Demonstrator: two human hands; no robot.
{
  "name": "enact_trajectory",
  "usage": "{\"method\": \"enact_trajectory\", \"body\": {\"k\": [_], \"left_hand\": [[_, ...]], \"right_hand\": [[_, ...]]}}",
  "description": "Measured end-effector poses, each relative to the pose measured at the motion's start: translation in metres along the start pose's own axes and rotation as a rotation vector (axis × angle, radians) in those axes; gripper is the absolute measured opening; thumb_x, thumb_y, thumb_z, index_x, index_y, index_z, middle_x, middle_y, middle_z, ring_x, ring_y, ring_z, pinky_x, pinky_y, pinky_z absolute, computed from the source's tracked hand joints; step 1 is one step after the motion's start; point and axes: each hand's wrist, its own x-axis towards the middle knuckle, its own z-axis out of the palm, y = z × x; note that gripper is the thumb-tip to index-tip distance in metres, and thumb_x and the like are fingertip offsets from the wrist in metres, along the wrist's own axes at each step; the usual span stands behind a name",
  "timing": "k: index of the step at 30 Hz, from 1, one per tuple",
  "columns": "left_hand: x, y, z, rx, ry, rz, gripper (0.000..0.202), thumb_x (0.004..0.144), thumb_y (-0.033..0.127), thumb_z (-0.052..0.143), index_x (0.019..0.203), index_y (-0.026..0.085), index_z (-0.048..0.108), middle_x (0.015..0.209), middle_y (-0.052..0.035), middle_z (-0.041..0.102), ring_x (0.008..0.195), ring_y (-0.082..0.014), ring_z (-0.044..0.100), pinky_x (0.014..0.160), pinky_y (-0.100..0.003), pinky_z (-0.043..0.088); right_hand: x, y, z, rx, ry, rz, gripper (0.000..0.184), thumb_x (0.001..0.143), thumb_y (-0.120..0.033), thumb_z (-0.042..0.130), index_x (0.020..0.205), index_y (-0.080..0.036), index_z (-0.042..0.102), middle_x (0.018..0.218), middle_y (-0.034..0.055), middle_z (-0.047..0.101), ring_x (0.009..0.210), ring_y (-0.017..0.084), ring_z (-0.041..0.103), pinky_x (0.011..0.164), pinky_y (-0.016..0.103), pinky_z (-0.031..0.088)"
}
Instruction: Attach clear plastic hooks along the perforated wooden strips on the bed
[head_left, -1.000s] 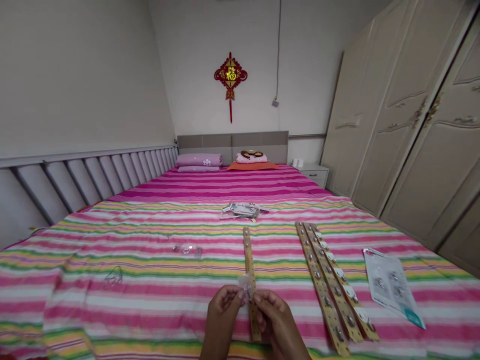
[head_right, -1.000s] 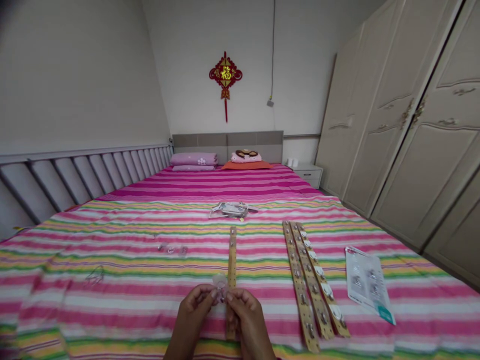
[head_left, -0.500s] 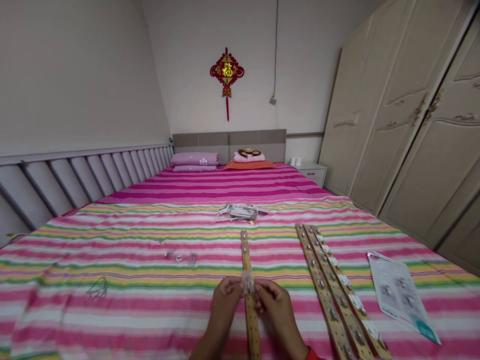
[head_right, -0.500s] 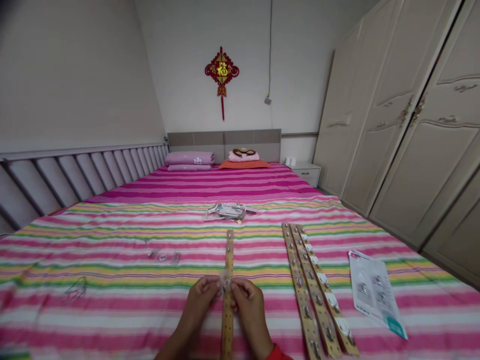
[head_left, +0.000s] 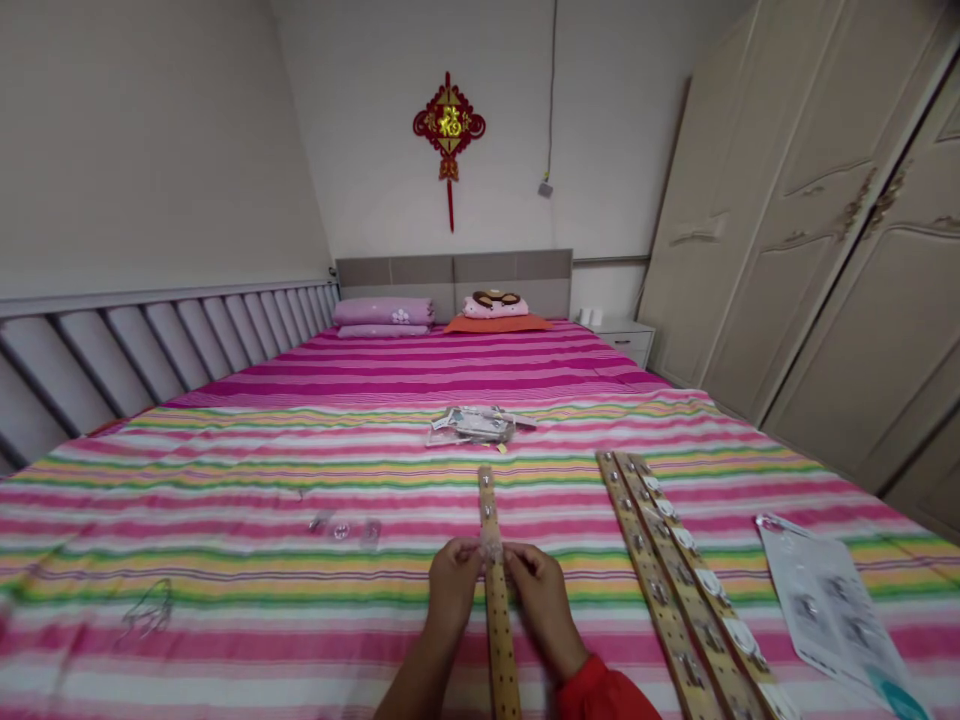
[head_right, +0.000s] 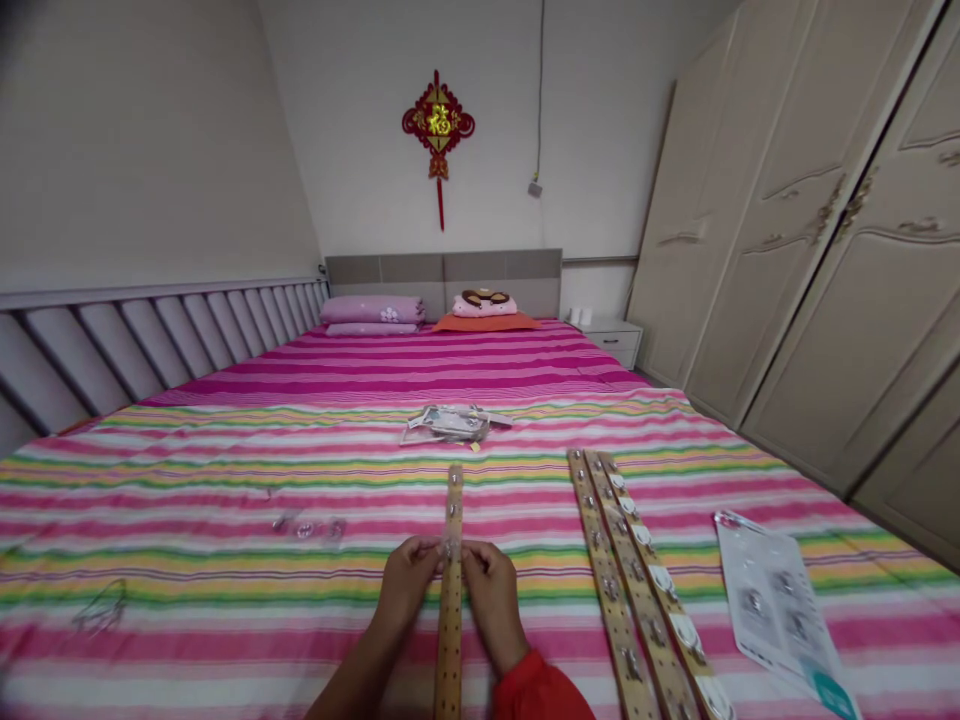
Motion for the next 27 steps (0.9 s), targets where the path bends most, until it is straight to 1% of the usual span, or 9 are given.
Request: {"method": "enact_trajectory", "body": {"k": [3, 7, 13, 17, 21, 27], "left_hand": [[0.008, -0.003, 0.001, 0.054, 0.022, 0.024, 0.020, 0.053, 0.033, 0.066, 0.061, 0.015, 0.065, 0.057, -0.0047, 0.068, 0.057, -0.0185, 0.063, 0.057, -0.028, 0.048], [0.014, -0.005, 0.002, 0.101, 0.020, 0.028, 0.016, 0.054, 0.031, 0.063, 0.060, 0.016, 0.065, 0.056, -0.0041, 0.067, 0.056, -0.0191, 0.063, 0.057, -0.029, 0.048], [0.017, -0.008, 0.002, 0.169, 0.012, 0.061, 0.015, 0.057, 0.031, 0.060, 0.061, 0.018, 0.065, 0.061, -0.0047, 0.069, 0.062, -0.0202, 0.064, 0.062, -0.029, 0.049], [0.017, -0.011, 0.003, 0.169, 0.022, 0.049, 0.015, 0.057, 0.032, 0.062, 0.060, 0.017, 0.064, 0.060, -0.0048, 0.069, 0.061, -0.0208, 0.064, 0.060, -0.029, 0.048], [0.016, -0.012, 0.005, 0.171, 0.060, 0.040, 0.016, 0.056, 0.032, 0.063, 0.061, 0.017, 0.063, 0.059, -0.0042, 0.068, 0.060, -0.0205, 0.063, 0.059, -0.029, 0.047], [0.018, -0.016, 0.005, 0.129, 0.038, 0.028, 0.019, 0.057, 0.033, 0.063, 0.065, 0.016, 0.063, 0.059, -0.0039, 0.067, 0.060, -0.0201, 0.063, 0.059, -0.029, 0.048]], "right_hand": [[0.005, 0.007, 0.000, -0.031, 0.009, -0.001, 0.032, 0.068, -0.044, 0.066, 0.077, -0.014, 0.074, 0.071, 0.0099, 0.074, 0.070, 0.026, 0.067, 0.065, 0.036, 0.053], [0.007, 0.014, -0.001, -0.074, 0.021, -0.011, 0.031, 0.070, -0.043, 0.064, 0.078, -0.015, 0.074, 0.075, 0.0104, 0.075, 0.072, 0.026, 0.067, 0.068, 0.037, 0.053], [0.006, 0.017, -0.002, -0.136, 0.036, -0.038, 0.030, 0.071, -0.043, 0.064, 0.079, -0.016, 0.075, 0.079, 0.0103, 0.075, 0.076, 0.027, 0.067, 0.071, 0.037, 0.052], [0.006, 0.018, -0.001, -0.161, 0.039, -0.045, 0.027, 0.072, -0.039, 0.063, 0.080, -0.017, 0.075, 0.079, 0.0099, 0.075, 0.076, 0.026, 0.068, 0.071, 0.037, 0.052], [0.007, 0.020, -0.001, -0.174, 0.045, -0.045, 0.025, 0.073, -0.037, 0.063, 0.082, -0.018, 0.075, 0.080, 0.0096, 0.075, 0.077, 0.026, 0.068, 0.071, 0.036, 0.052], [0.005, 0.021, -0.002, -0.182, 0.046, -0.048, 0.025, 0.073, -0.036, 0.063, 0.083, -0.018, 0.076, 0.080, 0.0087, 0.075, 0.076, 0.025, 0.068, 0.071, 0.034, 0.052]]}}
